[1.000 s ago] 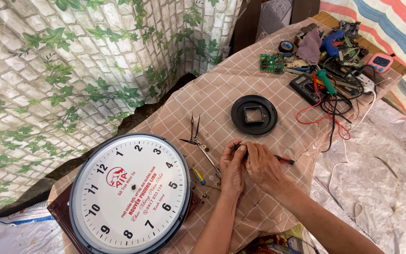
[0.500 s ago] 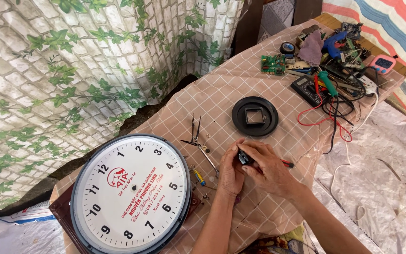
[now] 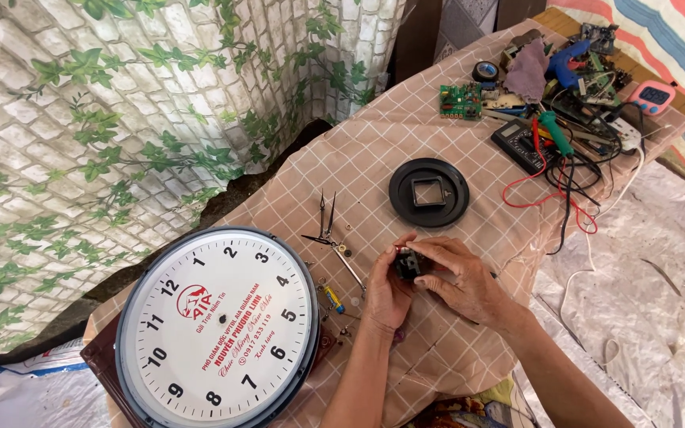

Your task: The person cleans the face of a wall clock with a cloth, then wipes the back casing and internal components. They handle a small black box, removing and replacing batteries, and use a multimeter to test the electrical connections.

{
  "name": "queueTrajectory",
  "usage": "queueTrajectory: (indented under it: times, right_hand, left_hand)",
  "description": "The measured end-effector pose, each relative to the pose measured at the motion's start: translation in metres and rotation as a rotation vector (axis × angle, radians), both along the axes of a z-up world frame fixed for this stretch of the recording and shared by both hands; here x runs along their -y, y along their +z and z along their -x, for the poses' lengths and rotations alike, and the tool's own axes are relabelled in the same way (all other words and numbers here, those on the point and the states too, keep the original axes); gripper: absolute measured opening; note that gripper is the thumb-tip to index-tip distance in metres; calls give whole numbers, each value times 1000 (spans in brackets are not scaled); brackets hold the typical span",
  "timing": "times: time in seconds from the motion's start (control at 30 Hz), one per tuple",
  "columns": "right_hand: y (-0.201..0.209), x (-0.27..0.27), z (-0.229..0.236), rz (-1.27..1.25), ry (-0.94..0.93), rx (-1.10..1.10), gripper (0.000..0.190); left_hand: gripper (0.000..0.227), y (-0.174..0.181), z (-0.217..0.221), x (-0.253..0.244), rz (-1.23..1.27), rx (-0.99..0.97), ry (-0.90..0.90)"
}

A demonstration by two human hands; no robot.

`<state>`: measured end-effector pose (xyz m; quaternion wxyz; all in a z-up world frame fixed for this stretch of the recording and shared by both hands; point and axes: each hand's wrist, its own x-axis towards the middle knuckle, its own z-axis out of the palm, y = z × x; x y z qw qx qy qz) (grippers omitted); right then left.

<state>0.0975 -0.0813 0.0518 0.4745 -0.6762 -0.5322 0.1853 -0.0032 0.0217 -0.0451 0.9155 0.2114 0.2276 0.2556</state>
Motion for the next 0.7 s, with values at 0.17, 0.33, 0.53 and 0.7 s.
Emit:
queueTrajectory:
  times: [0.17, 0.33, 0.53, 0.7]
  right_hand:
    - [-11, 4, -9, -75, -55, -147, 54]
    - [-29, 9, -18, -146, -62, -484, 55]
    - [-42, 15, -25, -211, -186, -682, 58]
    - [-49, 23, -45, -193, -301, -696, 60]
  left_hand:
    - [57, -7, 2, -1, 123, 78, -33]
    - [59, -14, 1, -3, 185, 124, -48]
    - [62, -14, 3, -4, 210, 141, -80]
    - [60, -1, 7, -7, 233, 152, -52]
